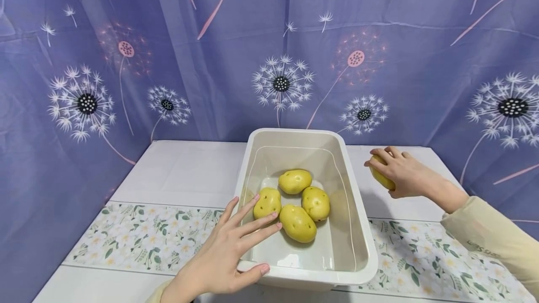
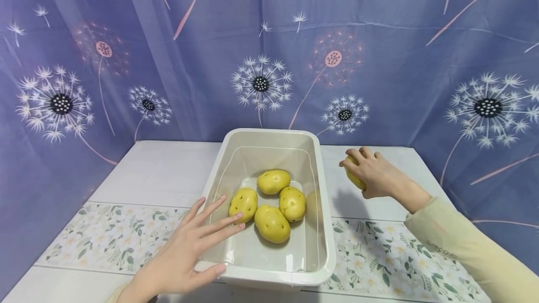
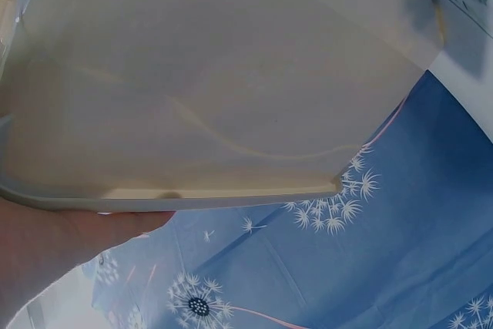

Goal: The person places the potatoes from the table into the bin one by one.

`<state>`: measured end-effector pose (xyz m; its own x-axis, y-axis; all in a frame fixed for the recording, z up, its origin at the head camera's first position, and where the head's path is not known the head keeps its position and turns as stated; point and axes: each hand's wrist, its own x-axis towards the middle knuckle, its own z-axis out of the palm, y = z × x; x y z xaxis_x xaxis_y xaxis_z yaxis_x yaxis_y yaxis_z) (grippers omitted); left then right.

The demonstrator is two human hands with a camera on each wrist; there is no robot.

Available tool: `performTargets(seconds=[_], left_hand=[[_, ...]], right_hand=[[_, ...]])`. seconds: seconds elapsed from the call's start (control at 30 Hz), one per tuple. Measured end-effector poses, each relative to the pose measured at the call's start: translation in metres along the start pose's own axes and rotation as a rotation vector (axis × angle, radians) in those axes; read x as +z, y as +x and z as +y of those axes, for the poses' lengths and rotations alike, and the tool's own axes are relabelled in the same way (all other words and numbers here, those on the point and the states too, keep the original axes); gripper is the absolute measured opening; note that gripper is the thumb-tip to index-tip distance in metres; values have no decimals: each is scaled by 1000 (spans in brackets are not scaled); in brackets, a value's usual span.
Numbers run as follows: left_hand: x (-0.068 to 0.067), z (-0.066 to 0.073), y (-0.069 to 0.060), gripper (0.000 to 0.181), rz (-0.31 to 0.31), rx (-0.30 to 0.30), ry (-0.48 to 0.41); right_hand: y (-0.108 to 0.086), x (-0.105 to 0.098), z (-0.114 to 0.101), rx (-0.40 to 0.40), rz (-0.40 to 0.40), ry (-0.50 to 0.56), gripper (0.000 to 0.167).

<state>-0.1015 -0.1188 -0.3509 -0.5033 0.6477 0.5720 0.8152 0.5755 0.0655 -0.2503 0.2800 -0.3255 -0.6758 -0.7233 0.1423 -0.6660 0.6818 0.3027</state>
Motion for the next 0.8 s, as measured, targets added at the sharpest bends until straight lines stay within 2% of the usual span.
performTargets(seconds=[0.47,0.8], left_hand=[[-2,1,1,52,-24,8,21],[-2,0,0,52,-43,5,40]], right_hand=[[11,-26,-9,-34,-18,-62,75],[14,-38,-14,-67,32,-62,76]])
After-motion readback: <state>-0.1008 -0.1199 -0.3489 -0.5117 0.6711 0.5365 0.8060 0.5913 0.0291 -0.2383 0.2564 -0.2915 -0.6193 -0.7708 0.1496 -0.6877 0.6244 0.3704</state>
